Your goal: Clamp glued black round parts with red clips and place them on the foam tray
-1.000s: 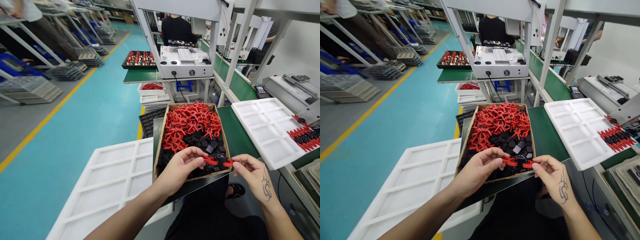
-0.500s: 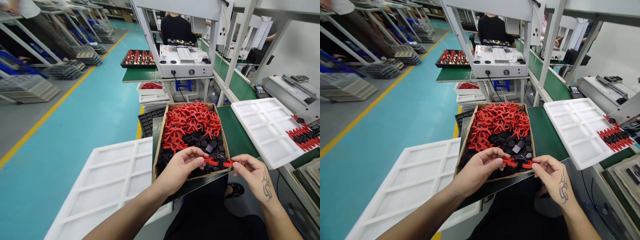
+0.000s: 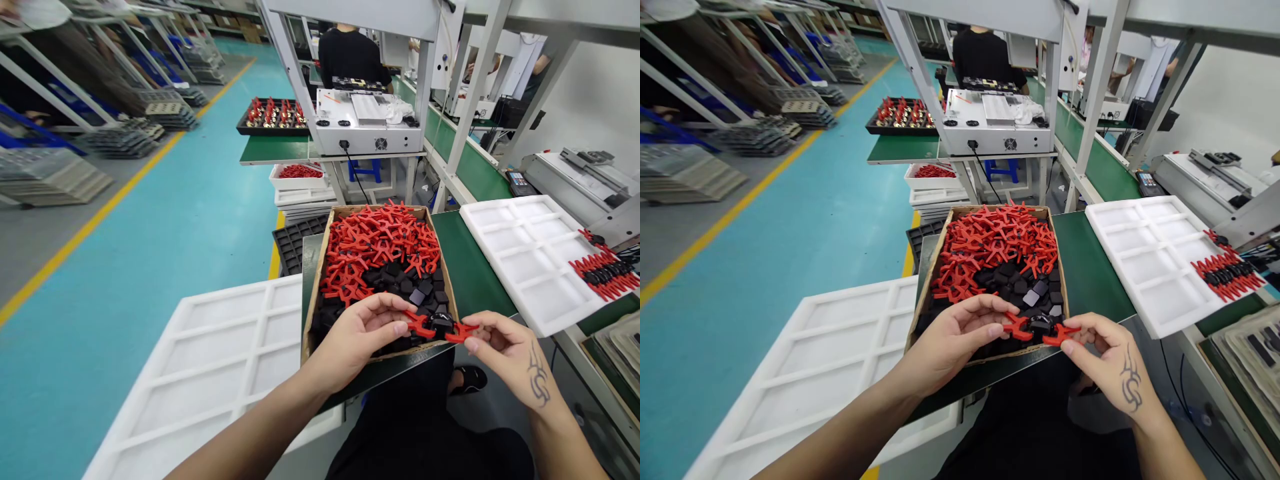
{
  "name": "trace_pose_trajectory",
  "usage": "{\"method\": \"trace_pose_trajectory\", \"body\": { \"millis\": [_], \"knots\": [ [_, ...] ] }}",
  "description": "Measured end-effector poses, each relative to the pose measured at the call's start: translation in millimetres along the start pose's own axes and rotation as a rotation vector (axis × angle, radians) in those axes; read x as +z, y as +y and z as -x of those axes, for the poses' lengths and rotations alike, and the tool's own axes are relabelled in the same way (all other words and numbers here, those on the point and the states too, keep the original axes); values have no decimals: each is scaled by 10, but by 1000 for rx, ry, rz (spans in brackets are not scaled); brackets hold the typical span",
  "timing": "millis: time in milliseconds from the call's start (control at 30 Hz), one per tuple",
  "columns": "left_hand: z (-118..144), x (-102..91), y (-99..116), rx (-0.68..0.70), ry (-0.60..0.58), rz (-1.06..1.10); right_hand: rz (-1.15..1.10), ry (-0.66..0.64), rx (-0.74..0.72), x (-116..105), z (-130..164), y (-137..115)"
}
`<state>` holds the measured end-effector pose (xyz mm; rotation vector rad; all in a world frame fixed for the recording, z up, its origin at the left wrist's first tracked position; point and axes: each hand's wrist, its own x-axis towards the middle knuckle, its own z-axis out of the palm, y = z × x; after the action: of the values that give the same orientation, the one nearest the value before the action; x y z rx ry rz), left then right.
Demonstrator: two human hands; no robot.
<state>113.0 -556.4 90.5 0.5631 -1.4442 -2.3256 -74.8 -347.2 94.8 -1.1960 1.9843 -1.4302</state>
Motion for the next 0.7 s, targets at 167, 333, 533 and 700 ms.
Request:
{"method": "trace_pose_trajectory", "body": {
  "millis": [167, 333, 533, 700],
  "knots": [
    [49, -91, 109, 373, -176, -309, 371, -30, -488, -110, 70, -71],
    [26, -98, 119, 641, -192, -590, 591, -5, -728, -138, 175, -110],
    [5, 14, 17, 609, -101, -648, 729, 60, -774, -192, 244, -119],
    [-144, -67, -288, 693, 92, -1068, 734, 263, -569, -453, 203, 120]
  ]
}}
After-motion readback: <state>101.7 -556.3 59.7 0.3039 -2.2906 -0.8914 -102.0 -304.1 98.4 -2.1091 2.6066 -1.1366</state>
